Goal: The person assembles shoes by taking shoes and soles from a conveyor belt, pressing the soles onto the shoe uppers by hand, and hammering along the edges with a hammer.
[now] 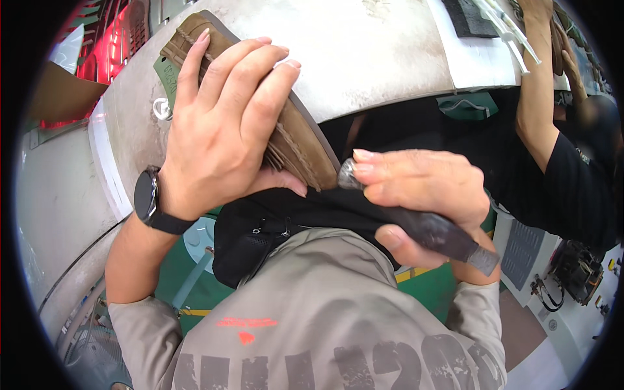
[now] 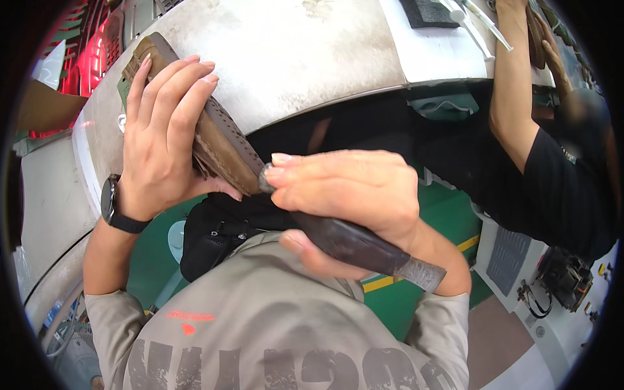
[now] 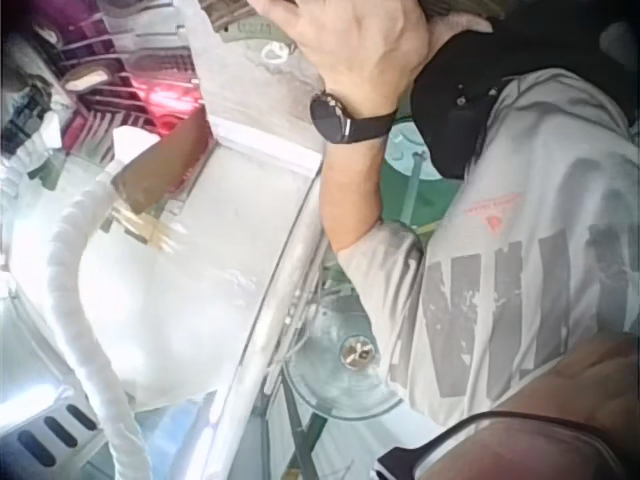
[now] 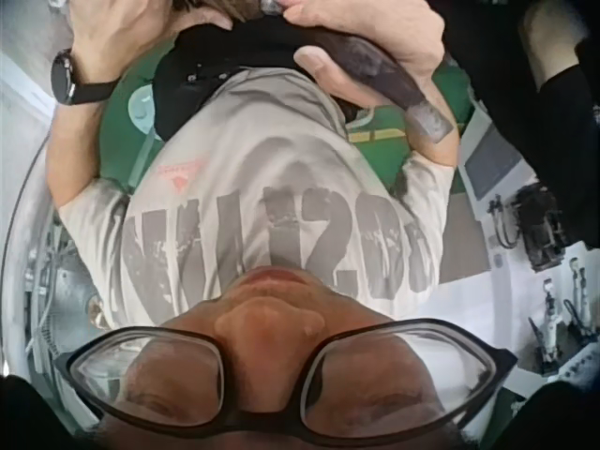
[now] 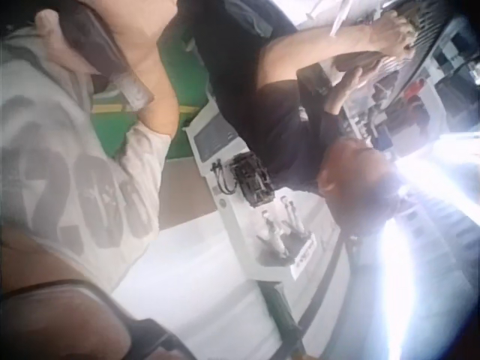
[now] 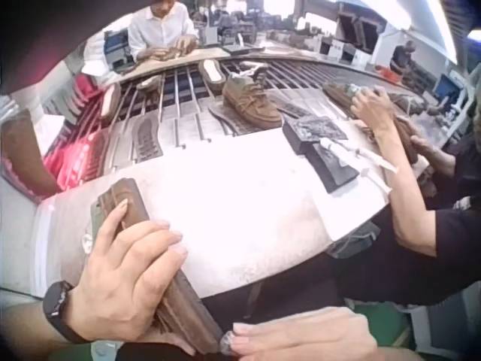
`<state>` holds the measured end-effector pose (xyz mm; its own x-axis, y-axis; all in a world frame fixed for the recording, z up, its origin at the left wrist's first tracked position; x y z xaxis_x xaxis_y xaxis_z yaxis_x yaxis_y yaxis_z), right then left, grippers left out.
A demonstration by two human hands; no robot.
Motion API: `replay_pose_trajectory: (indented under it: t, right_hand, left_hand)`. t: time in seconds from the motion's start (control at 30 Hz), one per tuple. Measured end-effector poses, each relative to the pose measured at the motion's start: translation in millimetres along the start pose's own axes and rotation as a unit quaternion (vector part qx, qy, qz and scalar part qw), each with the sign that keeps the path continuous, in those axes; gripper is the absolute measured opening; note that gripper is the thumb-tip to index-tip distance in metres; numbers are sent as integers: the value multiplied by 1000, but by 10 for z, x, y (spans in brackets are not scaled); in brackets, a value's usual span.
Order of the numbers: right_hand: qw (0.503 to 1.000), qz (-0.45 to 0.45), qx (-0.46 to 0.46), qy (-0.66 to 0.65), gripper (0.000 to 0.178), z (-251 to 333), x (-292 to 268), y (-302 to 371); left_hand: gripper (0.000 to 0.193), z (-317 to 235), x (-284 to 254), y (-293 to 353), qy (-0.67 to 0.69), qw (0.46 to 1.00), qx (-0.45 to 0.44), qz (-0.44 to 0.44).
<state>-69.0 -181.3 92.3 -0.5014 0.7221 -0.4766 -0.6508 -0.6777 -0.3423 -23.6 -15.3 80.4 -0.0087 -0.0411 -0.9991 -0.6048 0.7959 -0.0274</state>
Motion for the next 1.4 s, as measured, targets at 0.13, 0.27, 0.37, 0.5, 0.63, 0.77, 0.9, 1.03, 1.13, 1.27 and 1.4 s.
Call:
replay_pose_trajectory:
  t: [0.13, 0.27, 0.37, 0.5, 0.63, 0.77, 0.9, 1.03, 1.13, 1.27, 1.4]
  right_hand:
    - [920, -107, 134, -353, 28, -572, 122, 279]
    - [739, -228, 103, -626, 28, -912, 440, 408]
    - [866, -170, 89, -461, 31, -779, 256, 316]
    - [999, 20, -12, -32, 31, -54, -107, -202]
    - [997, 39, 45, -47, 30, -83, -91, -194]
    - [866, -149, 159, -450, 31, -687, 114, 133]
    - [881, -131, 165, -424, 29, -661, 92, 74]
    - [997, 65, 36, -23, 32, 67, -155, -511]
    - [990, 131, 49, -1, 29, 32, -125, -626]
    - [904, -133, 198, -354, 23, -562, -96, -209]
    - [900, -110, 239, -347, 28, -539, -98, -337]
  left_hand:
    - [121, 24, 0, 47, 8, 1000, -4, -17]
    - [120, 2, 5, 36, 14, 1000, 6, -21]
    - [117, -9, -7, 42, 16, 1000, 8, -20]
    - [115, -23, -9, 15, 5, 1000, 6, -21]
    - [113, 16, 13, 52, 2, 1000, 2, -19]
    - [112, 24, -22, 53, 16, 999, 10, -28]
    - [108, 3, -25, 55, 24, 999, 14, -35]
    - [105, 8, -19, 66, 24, 999, 8, -48]
    - [103, 25, 7, 77, 17, 999, 10, -49]
    - [102, 55, 3, 89, 35, 998, 13, -60]
    - [99, 39, -23, 105, 51, 996, 9, -72]
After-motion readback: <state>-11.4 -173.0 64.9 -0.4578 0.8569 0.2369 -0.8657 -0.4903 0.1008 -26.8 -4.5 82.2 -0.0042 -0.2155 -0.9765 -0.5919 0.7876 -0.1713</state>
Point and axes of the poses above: each hand's wrist, its own y-axis away from the middle knuckle, its own x-axis out of the palm, z = x × y, the point moved 10 cm from there along -y, towards the middle knuckle, and after that the axes turned 15 degrees about z, right-handed, at the moved point
